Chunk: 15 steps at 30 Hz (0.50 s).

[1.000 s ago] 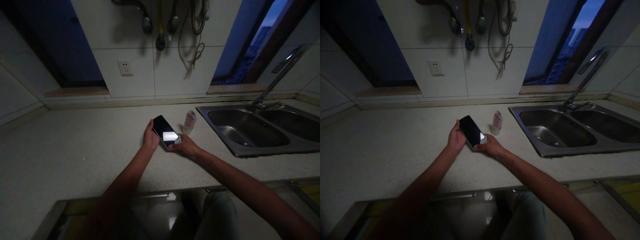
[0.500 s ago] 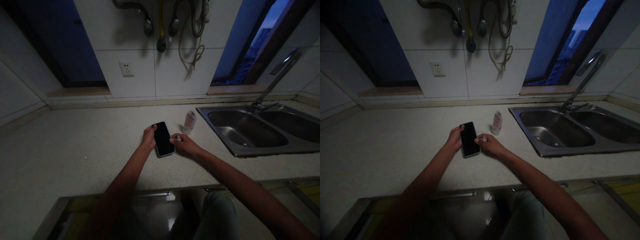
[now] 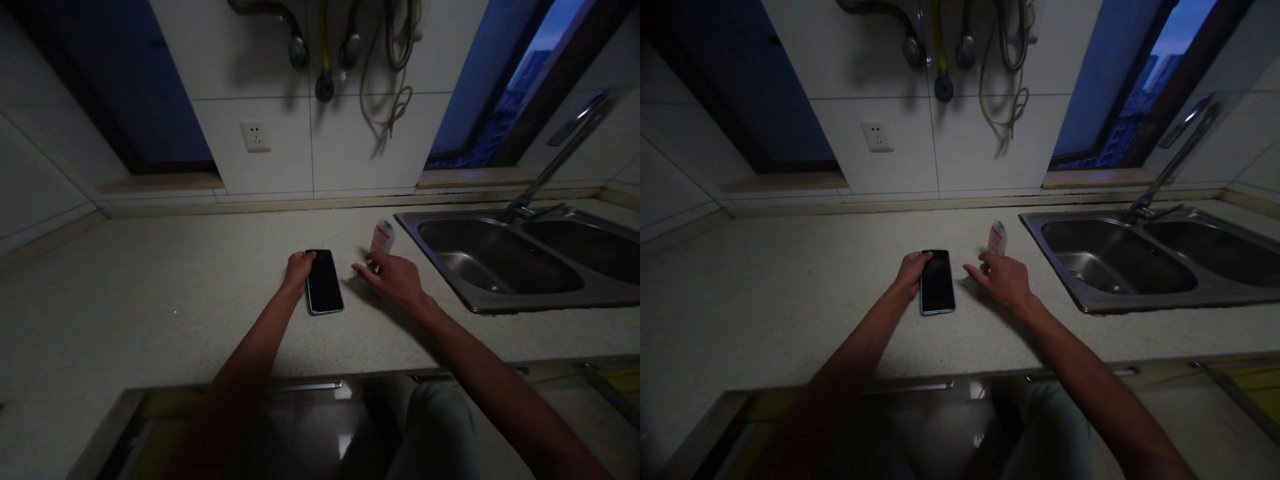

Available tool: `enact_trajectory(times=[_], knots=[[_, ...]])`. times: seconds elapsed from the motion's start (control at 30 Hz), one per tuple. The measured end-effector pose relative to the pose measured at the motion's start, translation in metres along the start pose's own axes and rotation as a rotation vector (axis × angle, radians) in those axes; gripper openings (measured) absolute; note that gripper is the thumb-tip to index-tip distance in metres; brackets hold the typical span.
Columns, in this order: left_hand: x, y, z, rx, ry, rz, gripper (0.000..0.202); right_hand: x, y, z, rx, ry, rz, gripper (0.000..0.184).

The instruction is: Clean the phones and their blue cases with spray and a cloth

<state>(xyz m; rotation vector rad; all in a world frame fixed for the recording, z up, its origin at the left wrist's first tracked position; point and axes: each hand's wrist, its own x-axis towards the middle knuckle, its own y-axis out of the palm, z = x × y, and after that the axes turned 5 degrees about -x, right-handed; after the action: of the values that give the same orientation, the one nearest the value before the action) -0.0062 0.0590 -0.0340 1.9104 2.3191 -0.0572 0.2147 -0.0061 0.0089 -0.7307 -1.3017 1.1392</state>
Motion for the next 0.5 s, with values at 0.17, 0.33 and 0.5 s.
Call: enact_trajectory(times=[0.17,0.33,0.5], knots=[[0.004,-0.007,0.0,0.174,0.036,-0.033,0.02,0.0,0.002,-0.005,0.174,-0.073,-0.131,0.042],[0.004,-0.012,-0.004,0.459,0.08,-0.048,0.024,0.0,0.013,-0.004,0.319,-0.309,-0.025,0.036],[-0.001,-0.015,-0.014,0.931,0.18,-0.035,0.034,-0.007,0.022,0.007,0.332,-0.497,0.155,0.035]])
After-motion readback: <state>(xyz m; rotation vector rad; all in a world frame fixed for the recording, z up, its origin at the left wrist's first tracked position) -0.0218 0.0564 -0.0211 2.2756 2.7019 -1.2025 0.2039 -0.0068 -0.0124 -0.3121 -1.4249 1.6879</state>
